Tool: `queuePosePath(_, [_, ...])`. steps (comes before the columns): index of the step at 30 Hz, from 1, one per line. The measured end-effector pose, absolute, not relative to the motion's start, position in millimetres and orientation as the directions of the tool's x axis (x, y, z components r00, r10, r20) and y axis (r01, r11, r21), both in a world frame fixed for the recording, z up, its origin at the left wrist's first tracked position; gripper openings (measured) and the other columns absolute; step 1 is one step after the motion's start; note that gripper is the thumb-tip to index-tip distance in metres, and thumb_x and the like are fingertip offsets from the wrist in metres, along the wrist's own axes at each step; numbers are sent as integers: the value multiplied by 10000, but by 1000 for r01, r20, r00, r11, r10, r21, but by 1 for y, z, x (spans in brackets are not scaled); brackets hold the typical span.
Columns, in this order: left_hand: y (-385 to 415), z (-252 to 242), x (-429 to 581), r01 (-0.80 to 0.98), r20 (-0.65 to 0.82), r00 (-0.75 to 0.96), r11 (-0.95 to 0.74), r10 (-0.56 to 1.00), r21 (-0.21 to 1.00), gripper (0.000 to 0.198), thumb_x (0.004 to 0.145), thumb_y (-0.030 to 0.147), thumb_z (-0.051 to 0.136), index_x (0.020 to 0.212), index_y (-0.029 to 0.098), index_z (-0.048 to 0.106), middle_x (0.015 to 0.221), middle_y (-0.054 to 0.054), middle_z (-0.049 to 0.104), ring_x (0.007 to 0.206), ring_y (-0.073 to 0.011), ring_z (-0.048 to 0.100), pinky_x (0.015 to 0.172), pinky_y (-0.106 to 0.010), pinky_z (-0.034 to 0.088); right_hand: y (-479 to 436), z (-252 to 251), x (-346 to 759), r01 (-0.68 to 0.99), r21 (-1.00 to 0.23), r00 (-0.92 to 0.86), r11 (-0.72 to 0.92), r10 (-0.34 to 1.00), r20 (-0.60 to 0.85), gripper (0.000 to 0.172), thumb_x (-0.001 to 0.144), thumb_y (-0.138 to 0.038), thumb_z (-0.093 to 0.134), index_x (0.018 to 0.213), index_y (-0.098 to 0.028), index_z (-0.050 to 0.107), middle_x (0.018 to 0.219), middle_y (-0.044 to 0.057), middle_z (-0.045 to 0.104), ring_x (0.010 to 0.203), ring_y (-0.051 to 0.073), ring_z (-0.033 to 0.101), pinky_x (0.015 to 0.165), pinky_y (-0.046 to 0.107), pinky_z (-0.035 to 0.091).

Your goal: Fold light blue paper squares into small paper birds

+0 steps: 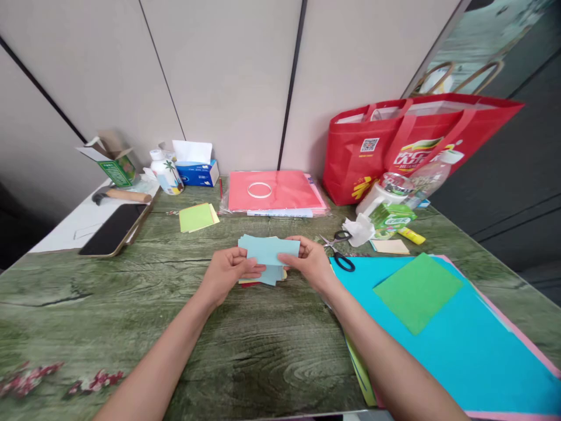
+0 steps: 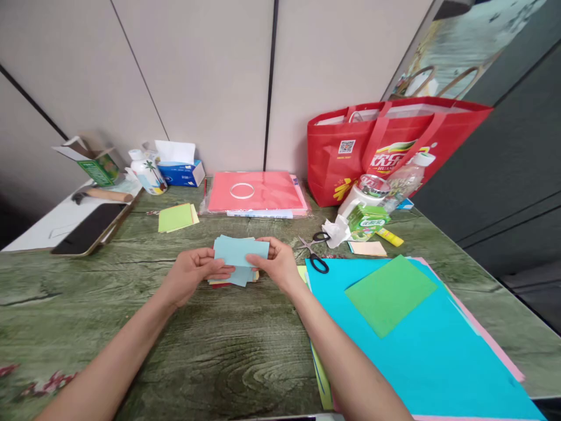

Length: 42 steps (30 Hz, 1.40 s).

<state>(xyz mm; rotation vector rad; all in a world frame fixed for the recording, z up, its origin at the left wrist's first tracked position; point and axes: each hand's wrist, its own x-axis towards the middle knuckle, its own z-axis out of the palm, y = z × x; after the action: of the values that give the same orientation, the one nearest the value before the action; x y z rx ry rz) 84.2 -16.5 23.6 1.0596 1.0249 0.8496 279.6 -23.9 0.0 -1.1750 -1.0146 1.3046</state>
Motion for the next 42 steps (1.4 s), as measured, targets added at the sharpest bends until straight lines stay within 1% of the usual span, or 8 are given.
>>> queuePosePath(9, [-13,20,82,-166,-169,124,189,978,968,408,562,370,820,795,125,592,654,-52,727,649,-225,713,712,-348,583,-25,-5,275,-213,-976,14,-43,999,-47,313,573,-380,789,779,-195,643,674,-22,642,594,133,564,542,277,524])
queuePosePath(13, [-13,21,83,-84,-97,85,104,992,991,380,610,375,785,810,113,597,630,-57,714,607,-214,702,619,-309,578,-25,-6,274,-184,-983,78,6,997,-9,274,630,-410,753,754,-186,655,607,-30,620,516,109,521,477,229,427])
queuePosePath(18, [-18,24,91,-37,-59,-5,58,998,998,403,637,398,763,869,124,579,690,-45,716,540,-198,681,514,-294,561,-31,-2,270,-40,-973,294,226,934,205,144,718,-339,704,737,-199,677,724,4,688,642,146,601,575,260,460])
queuePosePath(22, [-28,23,99,-91,-142,152,157,978,983,521,655,455,739,1017,108,599,932,-127,730,743,-243,712,651,-348,590,-39,2,264,90,-899,285,429,854,436,35,781,-231,656,788,-222,688,902,43,707,877,188,645,766,326,499])
queuePosePath(25, [-31,22,102,-179,-108,246,155,963,972,623,670,449,735,1160,108,560,1094,-145,686,895,-263,690,764,-379,580,-44,5,260,190,-839,163,510,826,539,52,780,-188,662,802,-226,688,928,54,704,894,197,650,823,363,499])
queuePosePath(31, [-27,18,101,-284,-56,230,122,972,951,605,707,351,733,1227,120,527,1061,-110,703,904,-238,678,793,-369,566,-48,7,255,235,-721,-22,652,745,667,134,726,-250,743,839,-220,677,975,82,694,984,231,617,899,421,468])
queuePosePath(37, [-26,16,101,-307,-97,218,163,971,938,666,674,345,760,1245,108,512,939,-106,730,804,-215,687,752,-346,560,-49,5,254,264,-744,19,614,768,640,100,754,-247,709,835,-225,655,891,57,610,942,211,601,852,388,484])
queuePosePath(42, [-27,17,100,-243,-78,216,131,973,961,538,671,362,752,1124,118,594,848,-77,730,720,-187,675,706,-328,559,-50,1,252,235,-808,40,540,826,563,304,722,-254,727,1003,-238,613,1056,81,567,1028,220,565,884,386,484])
